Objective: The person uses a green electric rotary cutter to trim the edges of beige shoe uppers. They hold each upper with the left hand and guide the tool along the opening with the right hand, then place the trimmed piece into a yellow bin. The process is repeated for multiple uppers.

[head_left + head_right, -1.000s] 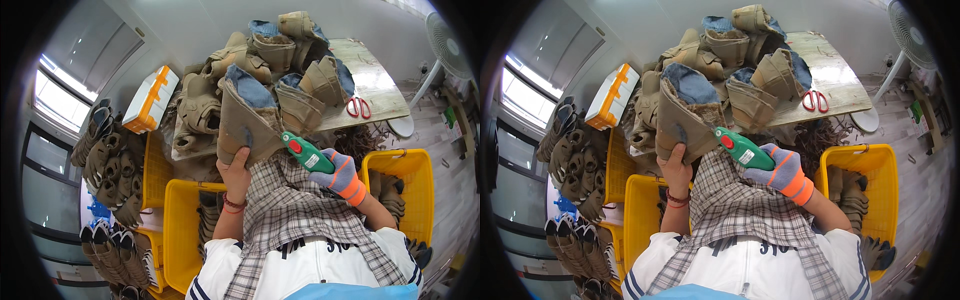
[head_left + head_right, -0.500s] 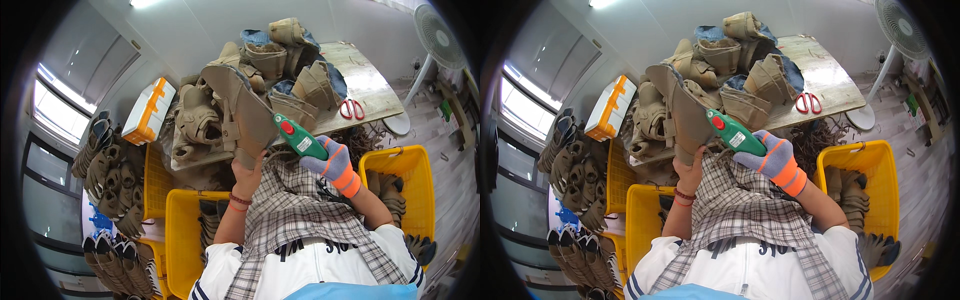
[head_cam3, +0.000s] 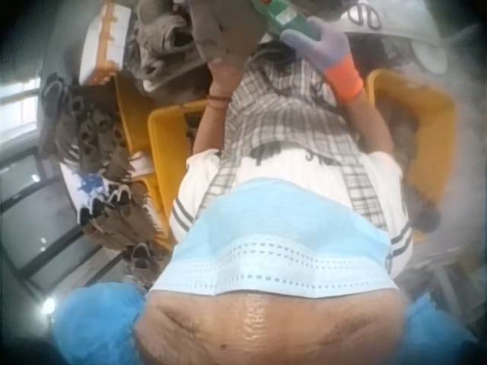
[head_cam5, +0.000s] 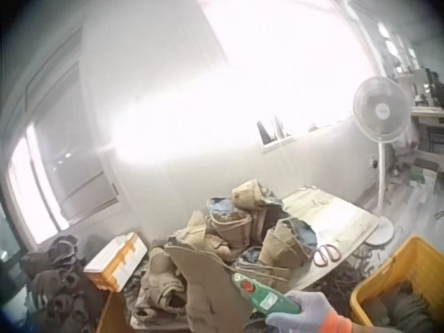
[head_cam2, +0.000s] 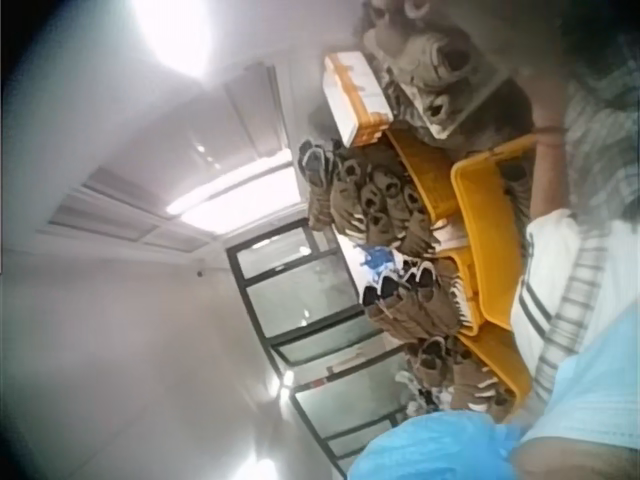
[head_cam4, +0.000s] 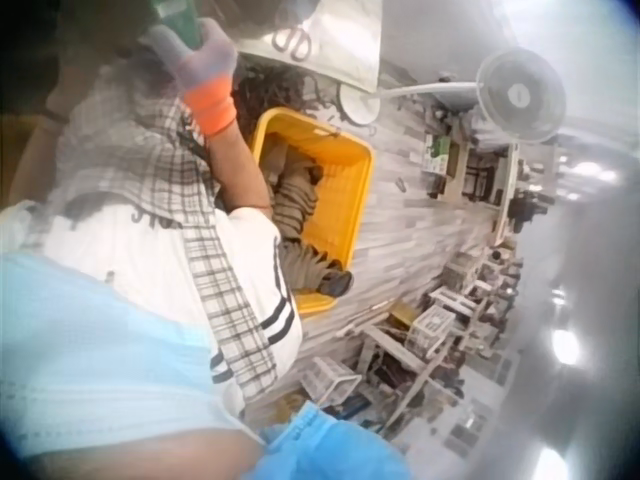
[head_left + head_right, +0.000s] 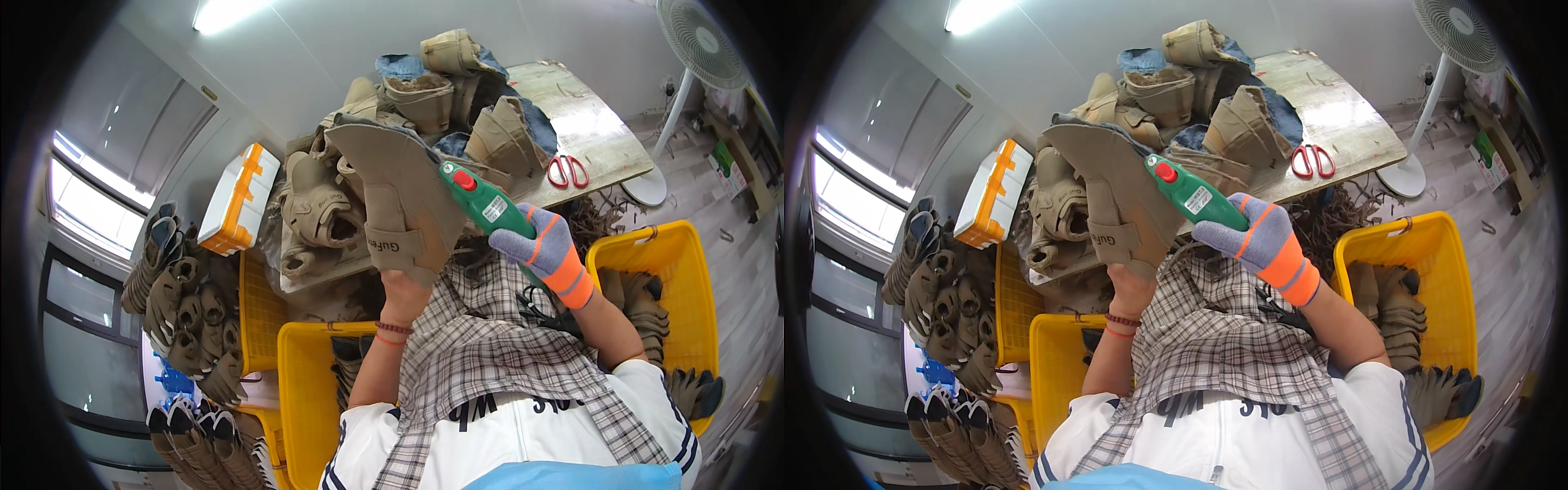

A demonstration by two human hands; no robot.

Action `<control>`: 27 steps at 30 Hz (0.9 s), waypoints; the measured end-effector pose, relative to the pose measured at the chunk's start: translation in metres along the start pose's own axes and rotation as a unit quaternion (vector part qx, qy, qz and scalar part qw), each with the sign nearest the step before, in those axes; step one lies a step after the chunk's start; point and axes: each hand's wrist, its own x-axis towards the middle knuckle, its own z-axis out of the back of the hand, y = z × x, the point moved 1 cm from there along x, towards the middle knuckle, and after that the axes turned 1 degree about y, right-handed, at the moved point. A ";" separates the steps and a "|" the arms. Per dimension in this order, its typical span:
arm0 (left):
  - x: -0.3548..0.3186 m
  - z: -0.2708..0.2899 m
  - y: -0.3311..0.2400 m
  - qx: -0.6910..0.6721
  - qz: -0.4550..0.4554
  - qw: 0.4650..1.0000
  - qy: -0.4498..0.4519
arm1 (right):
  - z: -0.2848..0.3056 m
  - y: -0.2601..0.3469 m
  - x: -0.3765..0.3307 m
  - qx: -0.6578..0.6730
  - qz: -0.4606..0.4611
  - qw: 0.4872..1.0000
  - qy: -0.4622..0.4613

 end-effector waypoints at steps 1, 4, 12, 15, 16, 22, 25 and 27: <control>-0.001 0.000 0.001 0.009 -0.011 1.000 0.018 | 0.001 0.004 0.001 0.009 -0.008 1.000 0.002; -0.006 0.002 0.003 -0.033 -0.001 0.998 0.055 | 0.003 0.013 0.005 0.056 -0.013 0.998 0.012; 0.021 0.051 -0.008 -0.436 0.291 0.846 -0.101 | 0.037 -0.013 0.025 -0.163 0.152 0.972 -0.077; 0.060 0.086 0.015 -0.682 0.376 0.613 -0.134 | 0.048 -0.039 0.015 -0.272 0.188 0.937 -0.111; 0.063 0.094 0.032 -0.712 0.386 0.575 -0.121 | 0.051 -0.048 0.012 -0.311 0.217 0.919 -0.109; 0.051 0.103 0.082 -0.776 0.438 0.438 -0.122 | 0.046 -0.059 0.003 -0.425 0.329 0.839 -0.088; 0.044 0.099 0.092 -0.783 0.453 0.409 -0.120 | 0.043 -0.060 0.005 -0.415 0.325 0.847 -0.066; 0.044 0.097 0.093 -0.773 0.472 0.402 -0.132 | 0.045 -0.065 0.006 -0.424 0.326 0.842 -0.063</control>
